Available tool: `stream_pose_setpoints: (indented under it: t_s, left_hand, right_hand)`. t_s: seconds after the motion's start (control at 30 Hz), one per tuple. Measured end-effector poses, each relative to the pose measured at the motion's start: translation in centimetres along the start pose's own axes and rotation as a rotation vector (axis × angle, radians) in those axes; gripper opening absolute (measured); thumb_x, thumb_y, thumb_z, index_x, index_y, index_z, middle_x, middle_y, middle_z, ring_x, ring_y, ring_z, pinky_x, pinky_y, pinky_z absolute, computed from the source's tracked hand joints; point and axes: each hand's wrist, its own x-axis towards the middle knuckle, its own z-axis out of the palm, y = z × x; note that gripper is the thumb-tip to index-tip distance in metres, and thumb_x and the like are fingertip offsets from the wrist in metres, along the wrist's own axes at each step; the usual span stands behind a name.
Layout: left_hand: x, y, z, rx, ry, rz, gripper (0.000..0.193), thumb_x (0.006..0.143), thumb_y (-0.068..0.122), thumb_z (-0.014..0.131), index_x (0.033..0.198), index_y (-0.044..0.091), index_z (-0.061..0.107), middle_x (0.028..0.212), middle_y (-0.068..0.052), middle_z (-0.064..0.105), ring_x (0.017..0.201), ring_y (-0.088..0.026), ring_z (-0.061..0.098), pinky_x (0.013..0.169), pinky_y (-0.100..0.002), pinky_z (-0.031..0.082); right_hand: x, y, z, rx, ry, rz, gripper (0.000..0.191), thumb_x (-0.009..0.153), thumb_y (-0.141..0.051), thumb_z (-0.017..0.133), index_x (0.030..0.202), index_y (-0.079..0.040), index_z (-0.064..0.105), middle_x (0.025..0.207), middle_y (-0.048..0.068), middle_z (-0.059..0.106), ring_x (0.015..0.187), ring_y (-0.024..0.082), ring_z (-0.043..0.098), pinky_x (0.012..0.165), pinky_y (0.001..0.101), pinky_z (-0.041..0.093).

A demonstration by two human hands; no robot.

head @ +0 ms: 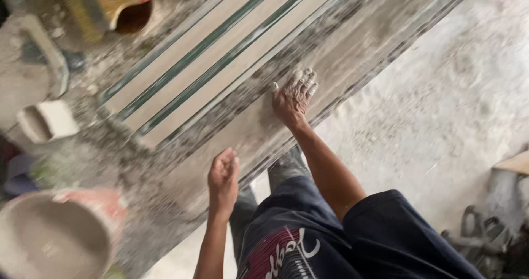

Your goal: The person pulls apart a bundle of white fibers, then scoops plaster slurry from a bowl and spreads it by hand over a long ornate mold on the workbench. They continue coating the mold surface, wipe slurry from the bowl and its rim, and finally set down a small cup and a sponge on the bench.

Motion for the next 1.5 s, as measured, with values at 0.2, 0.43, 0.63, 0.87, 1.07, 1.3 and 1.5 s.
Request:
stream_pose_setpoints:
  t_s: [0.2, 0.43, 0.63, 0.87, 1.07, 1.3, 1.5]
  left_hand:
    - [-4.7, -1.6, -9.1, 0.138, -0.036, -0.112, 0.040, 0.100, 0.017, 0.063, 0.134, -0.004, 0.059, 0.122, -0.015, 0.067, 0.109, -0.018, 0.063, 0.097, -0.030, 0.051]
    - [-5.8, -4.3, -14.6, 0.060, -0.016, -0.140, 0.038, 0.102, 0.018, 0.061, 0.133, -0.004, 0.056, 0.120, -0.010, 0.065, 0.113, -0.013, 0.063, 0.100, -0.027, 0.050]
    - [-5.8, -3.7, -17.2, 0.144, -0.046, -0.181, 0.039, 0.101, 0.019, 0.062, 0.132, -0.005, 0.058, 0.118, -0.011, 0.066, 0.107, -0.015, 0.063, 0.095, -0.029, 0.052]
    - [-5.1, -2.5, -19.8, 0.018, -0.020, -0.080, 0.043, 0.100, 0.017, 0.062, 0.137, -0.003, 0.054, 0.130, -0.014, 0.065, 0.118, -0.016, 0.062, 0.104, -0.029, 0.049]
    - [-6.3, -4.2, -22.3, 0.078, 0.059, -0.122, 0.042, 0.099, 0.016, 0.063, 0.136, -0.003, 0.056, 0.130, -0.014, 0.066, 0.116, -0.016, 0.061, 0.103, -0.030, 0.050]
    - [-8.0, -6.4, -23.1, 0.057, 0.151, -0.090, 0.040, 0.099, 0.018, 0.065, 0.132, -0.003, 0.058, 0.125, -0.012, 0.068, 0.112, -0.013, 0.065, 0.097, -0.028, 0.053]
    - [-8.8, -7.4, -23.3, -0.026, 0.233, -0.116, 0.041, 0.101, 0.019, 0.063, 0.135, -0.002, 0.056, 0.127, -0.014, 0.067, 0.117, -0.019, 0.065, 0.099, -0.031, 0.054]
  right_hand:
    - [-6.6, -4.8, 1.1, -0.067, -0.151, -0.109, 0.089, 0.104, -0.056, 0.039, 0.156, 0.013, 0.018, 0.160, 0.039, 0.003, 0.150, 0.059, 0.008, 0.120, 0.0685, 0.004]
    - [2.3, -5.3, 0.7, 0.037, -0.260, 0.275, 0.083, 0.109, -0.058, 0.023, 0.164, 0.003, 0.022, 0.170, 0.030, 0.017, 0.155, 0.045, 0.017, 0.131, 0.0562, 0.014]
    - [-10.8, -11.5, 6.7, -0.256, -0.091, 0.107, 0.087, 0.113, -0.059, 0.024, 0.162, 0.011, 0.006, 0.168, 0.038, -0.005, 0.158, 0.051, -0.005, 0.131, 0.0614, -0.001]
    - [-27.5, -15.4, 3.4, -0.195, -0.294, -0.548, 0.073, 0.103, -0.043, 0.049, 0.150, 0.011, 0.031, 0.162, 0.040, 0.014, 0.152, 0.056, 0.011, 0.125, 0.0641, 0.010]
    - [-22.6, -13.9, 3.6, 0.191, -0.137, -0.774, 0.070, 0.098, -0.033, 0.054, 0.153, 0.009, 0.043, 0.161, 0.034, 0.030, 0.154, 0.051, 0.025, 0.131, 0.0587, 0.016]
    - [-22.3, -12.9, 5.3, -0.114, -0.559, -1.526, 0.060, 0.081, -0.048, 0.063, 0.117, -0.001, 0.066, 0.149, 0.029, 0.039, 0.148, 0.046, 0.030, 0.123, 0.0577, 0.020]
    - [-19.4, -15.5, 8.2, -0.156, -0.490, -1.689, 0.056, 0.085, -0.056, 0.061, 0.115, -0.010, 0.069, 0.148, 0.024, 0.051, 0.145, 0.041, 0.040, 0.126, 0.0535, 0.025]
